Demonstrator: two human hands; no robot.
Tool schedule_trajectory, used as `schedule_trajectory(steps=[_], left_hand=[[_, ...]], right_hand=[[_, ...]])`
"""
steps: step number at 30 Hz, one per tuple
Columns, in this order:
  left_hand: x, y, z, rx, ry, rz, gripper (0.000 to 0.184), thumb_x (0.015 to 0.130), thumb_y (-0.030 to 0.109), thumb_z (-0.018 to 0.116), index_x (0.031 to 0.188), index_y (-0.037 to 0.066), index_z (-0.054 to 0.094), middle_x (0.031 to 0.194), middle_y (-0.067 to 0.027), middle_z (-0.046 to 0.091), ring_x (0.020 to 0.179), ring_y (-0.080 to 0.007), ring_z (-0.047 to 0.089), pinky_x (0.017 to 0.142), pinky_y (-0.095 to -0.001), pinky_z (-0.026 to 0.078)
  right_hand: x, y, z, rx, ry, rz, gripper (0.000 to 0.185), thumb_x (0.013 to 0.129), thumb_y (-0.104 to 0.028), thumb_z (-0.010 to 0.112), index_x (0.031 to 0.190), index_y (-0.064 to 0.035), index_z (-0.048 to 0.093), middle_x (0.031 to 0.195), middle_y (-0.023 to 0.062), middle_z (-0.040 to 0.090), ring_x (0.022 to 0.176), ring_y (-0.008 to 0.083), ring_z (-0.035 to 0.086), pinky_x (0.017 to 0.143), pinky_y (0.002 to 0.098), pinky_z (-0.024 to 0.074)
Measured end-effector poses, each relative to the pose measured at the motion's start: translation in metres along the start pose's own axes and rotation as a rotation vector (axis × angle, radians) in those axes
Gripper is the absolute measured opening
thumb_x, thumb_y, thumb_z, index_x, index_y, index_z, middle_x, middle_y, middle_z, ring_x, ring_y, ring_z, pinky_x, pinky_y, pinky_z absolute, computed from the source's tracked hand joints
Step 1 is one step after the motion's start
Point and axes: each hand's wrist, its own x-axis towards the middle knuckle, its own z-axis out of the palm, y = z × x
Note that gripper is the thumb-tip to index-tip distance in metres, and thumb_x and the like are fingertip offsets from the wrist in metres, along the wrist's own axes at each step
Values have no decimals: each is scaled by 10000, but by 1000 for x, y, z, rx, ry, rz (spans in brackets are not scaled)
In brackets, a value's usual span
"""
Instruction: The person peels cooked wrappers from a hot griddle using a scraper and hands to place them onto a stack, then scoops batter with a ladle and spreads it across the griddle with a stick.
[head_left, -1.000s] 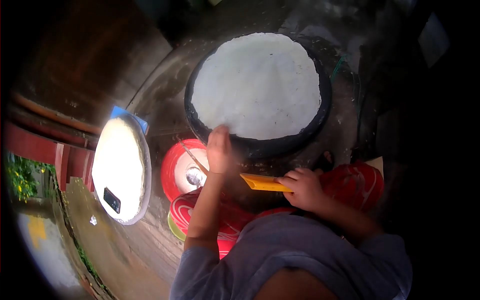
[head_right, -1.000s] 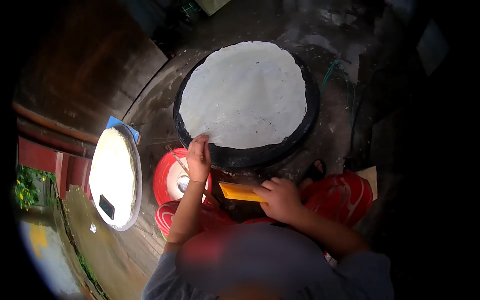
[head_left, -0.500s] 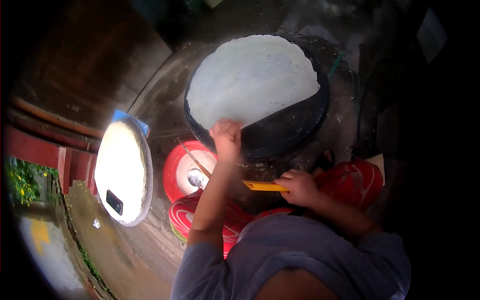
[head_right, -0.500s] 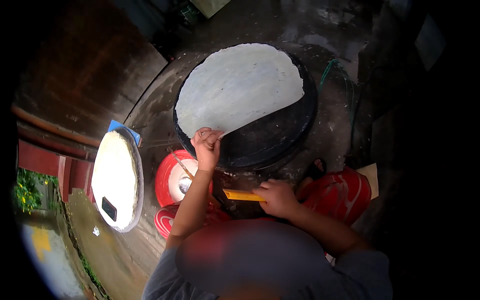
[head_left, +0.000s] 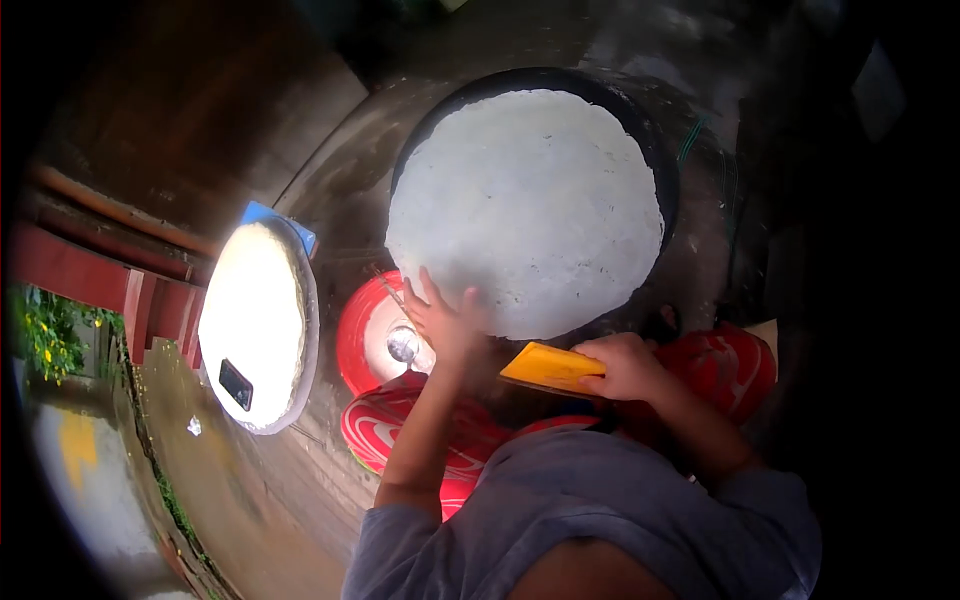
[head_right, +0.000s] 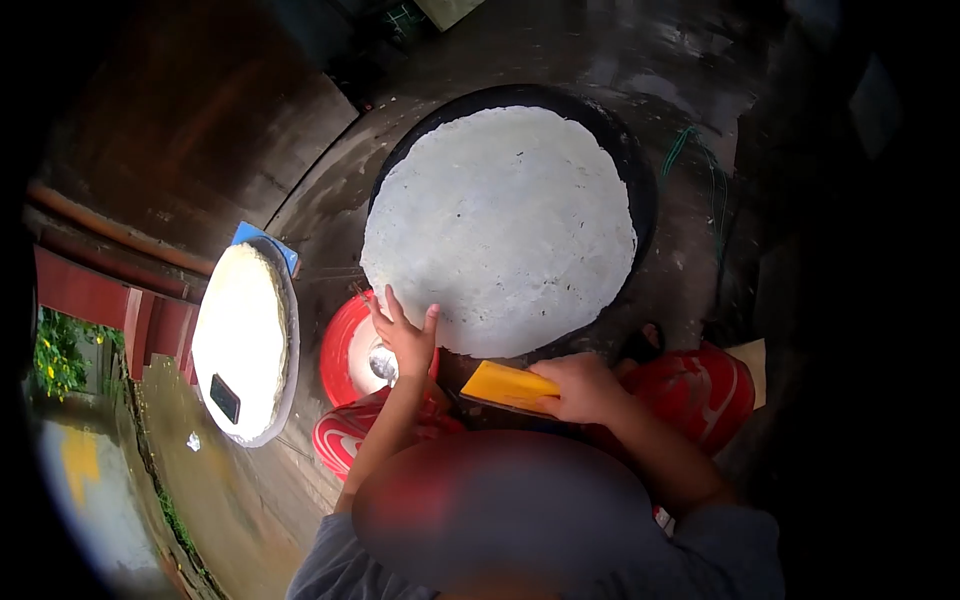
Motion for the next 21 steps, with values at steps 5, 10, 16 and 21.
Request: schedule_trajectory(steps=[5,10,16,21], left_hand=[[49,-74,23,-958,-204,-1138,132,749,86,699,777,28,583,629,-14,528,573,-148,505,540,-290,399],[111,-56,-17,-678,-122,-219,103,768,53,659,716,-2,590,594,1,508,526,-71,433,480,-206,345],[166,13,-179,-499,-17,641,75,759,-11,611,816,-27,566,784,-93,535,697,-213,515,617,-280,423],[139,4,-279,-370,-27,738,117,720,-71,613,817,-13,581,807,-91,556,757,-238,544,647,-284,439]], right_hand=[[4,8,-6,794,209,132,318,733,-48,502,1040,28,536,907,60,573,826,116,539,743,243,421],[33,26,-21,584,245,72,324,799,-12,400,1087,26,543,860,40,595,719,100,533,666,218,415],[148,-47,-69,12,441,68,642,760,-152,688,1332,-117,400,1163,101,591,528,119,509,572,247,444],[268,-117,-103,-315,597,-233,929,676,-171,752,1416,-239,194,1359,129,410,1026,297,559,875,343,452]])
